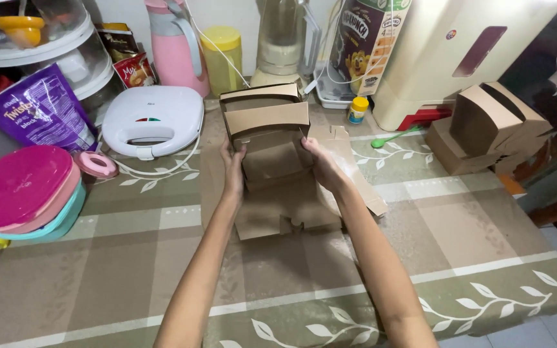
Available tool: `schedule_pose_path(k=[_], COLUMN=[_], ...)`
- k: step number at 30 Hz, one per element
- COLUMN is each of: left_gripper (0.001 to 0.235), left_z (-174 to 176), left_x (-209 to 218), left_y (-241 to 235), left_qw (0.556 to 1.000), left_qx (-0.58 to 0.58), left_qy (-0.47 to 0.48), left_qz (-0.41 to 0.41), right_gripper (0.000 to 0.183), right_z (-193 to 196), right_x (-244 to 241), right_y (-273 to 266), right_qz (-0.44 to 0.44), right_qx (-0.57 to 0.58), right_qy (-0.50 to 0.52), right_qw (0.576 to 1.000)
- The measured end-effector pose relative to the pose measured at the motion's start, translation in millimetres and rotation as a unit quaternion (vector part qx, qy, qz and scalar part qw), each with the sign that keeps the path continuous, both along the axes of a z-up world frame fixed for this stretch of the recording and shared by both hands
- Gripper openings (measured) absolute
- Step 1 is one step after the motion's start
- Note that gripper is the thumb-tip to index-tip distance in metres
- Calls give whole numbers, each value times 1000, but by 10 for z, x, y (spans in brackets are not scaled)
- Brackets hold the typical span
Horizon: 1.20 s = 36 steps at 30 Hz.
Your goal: Folding flat cardboard templates into assembled pastry boxes on a table.
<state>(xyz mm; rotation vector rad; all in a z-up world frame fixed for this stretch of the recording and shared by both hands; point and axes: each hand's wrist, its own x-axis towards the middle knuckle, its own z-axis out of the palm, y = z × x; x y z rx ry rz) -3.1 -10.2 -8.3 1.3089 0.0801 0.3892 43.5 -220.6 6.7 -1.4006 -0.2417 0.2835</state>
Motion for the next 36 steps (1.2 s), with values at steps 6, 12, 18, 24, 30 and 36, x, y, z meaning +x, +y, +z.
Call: schedule_pose_path(k=[6,12,18,24,30,36], left_gripper=[79,80,78,80,86,92], left_z=[16,96,54,80,-127,243], left_x=[-62,-117,-145,-130,31,-213], left_y=[-45,-72,-41,-54,34,89], left_qw=[1000,1000,1000,1000,994,945], left_qx=[-8,-23,-7,-3,-83,-318], left_qy=[10,7,26,15,73,72], left_qz=[-10,-11,-16,-19,-2,-28], right_gripper=[80,98,74,79,67,62], right_z=[197,850,520,272,-13,291], right_x=[-197,-742,-502,-224,-83,-251], right_y=[66,168,243,237,181,232], right_qz=[-37,-53,-86,-83,-19,44], right_qx=[-14,-160,-78,112,145,159], right_qy=[16,-14,-35,120,103,-73], right_qw=[999,986,993,983,984,984])
